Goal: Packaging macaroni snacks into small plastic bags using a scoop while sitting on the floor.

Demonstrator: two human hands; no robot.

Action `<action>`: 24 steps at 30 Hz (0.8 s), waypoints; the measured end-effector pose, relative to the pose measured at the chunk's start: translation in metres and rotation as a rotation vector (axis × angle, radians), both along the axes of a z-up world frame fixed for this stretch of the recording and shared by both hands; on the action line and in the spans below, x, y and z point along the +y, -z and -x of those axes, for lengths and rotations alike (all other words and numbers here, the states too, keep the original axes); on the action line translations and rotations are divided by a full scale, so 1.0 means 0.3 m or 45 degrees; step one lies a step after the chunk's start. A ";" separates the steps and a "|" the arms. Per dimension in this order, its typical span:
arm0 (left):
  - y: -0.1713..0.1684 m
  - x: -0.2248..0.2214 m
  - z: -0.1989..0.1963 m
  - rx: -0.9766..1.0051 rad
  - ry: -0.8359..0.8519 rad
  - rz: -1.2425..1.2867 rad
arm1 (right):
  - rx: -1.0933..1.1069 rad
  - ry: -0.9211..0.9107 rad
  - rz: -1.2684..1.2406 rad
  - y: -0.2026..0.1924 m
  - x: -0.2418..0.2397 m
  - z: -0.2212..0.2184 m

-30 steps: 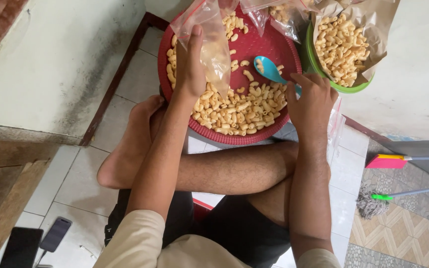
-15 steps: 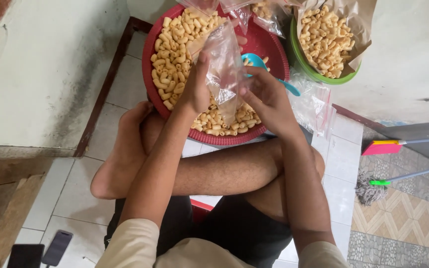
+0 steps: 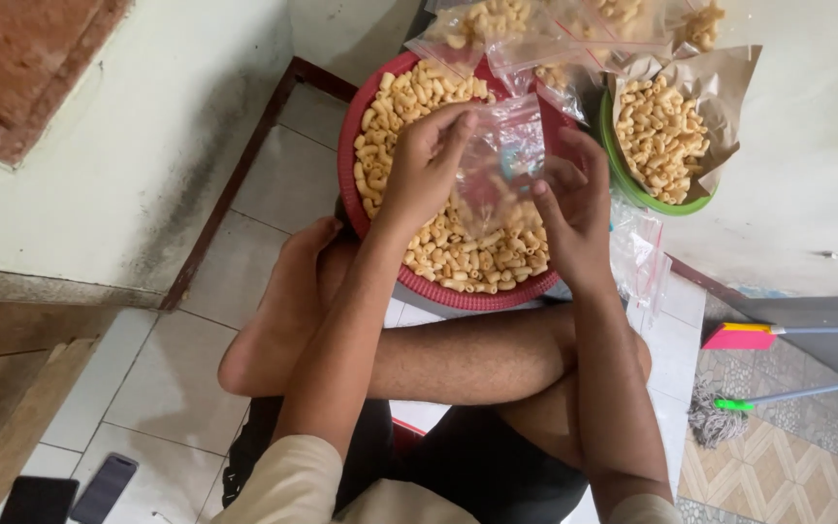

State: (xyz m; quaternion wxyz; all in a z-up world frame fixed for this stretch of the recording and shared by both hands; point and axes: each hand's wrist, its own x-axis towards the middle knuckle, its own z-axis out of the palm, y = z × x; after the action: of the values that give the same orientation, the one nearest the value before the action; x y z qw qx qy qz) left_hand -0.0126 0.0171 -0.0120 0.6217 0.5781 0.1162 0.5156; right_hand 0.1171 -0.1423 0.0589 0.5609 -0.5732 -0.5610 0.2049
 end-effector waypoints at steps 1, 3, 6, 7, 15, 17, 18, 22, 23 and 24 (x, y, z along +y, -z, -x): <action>-0.002 0.000 0.002 -0.004 -0.005 -0.004 | -0.004 -0.005 -0.004 -0.021 0.022 0.017; -0.006 -0.001 0.001 -0.014 0.081 0.029 | -0.031 -0.053 -0.079 -0.062 0.065 0.048; -0.054 -0.012 0.036 -0.038 0.066 0.121 | -0.212 -0.043 -0.018 -0.043 0.120 -0.031; -0.072 -0.006 0.043 -0.045 0.057 0.125 | -0.218 -0.052 -0.015 -0.098 0.145 -0.044; -0.093 0.020 0.054 0.133 -0.337 0.068 | 0.210 0.231 0.284 -0.311 0.469 -0.367; -0.095 0.015 0.058 0.160 -0.336 0.034 | 0.113 0.201 0.274 -0.290 0.458 -0.410; -0.095 0.014 0.060 0.189 -0.333 0.005 | 0.017 0.175 0.269 -0.278 0.455 -0.432; -0.104 0.012 0.073 0.262 -0.313 0.016 | -0.303 0.170 0.154 -0.297 0.303 -0.187; -0.096 0.013 0.065 0.288 -0.316 -0.004 | -0.336 0.216 0.180 -0.292 0.253 -0.152; -0.089 0.014 0.055 0.313 -0.319 -0.024 | -0.369 0.263 0.207 -0.289 0.203 -0.118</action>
State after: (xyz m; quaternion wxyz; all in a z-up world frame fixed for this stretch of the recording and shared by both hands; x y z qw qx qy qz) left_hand -0.0292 0.0212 0.0148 0.5283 0.6237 0.2577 0.5153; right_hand 0.1524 -0.0813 0.1455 0.4442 -0.6946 -0.5558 0.1065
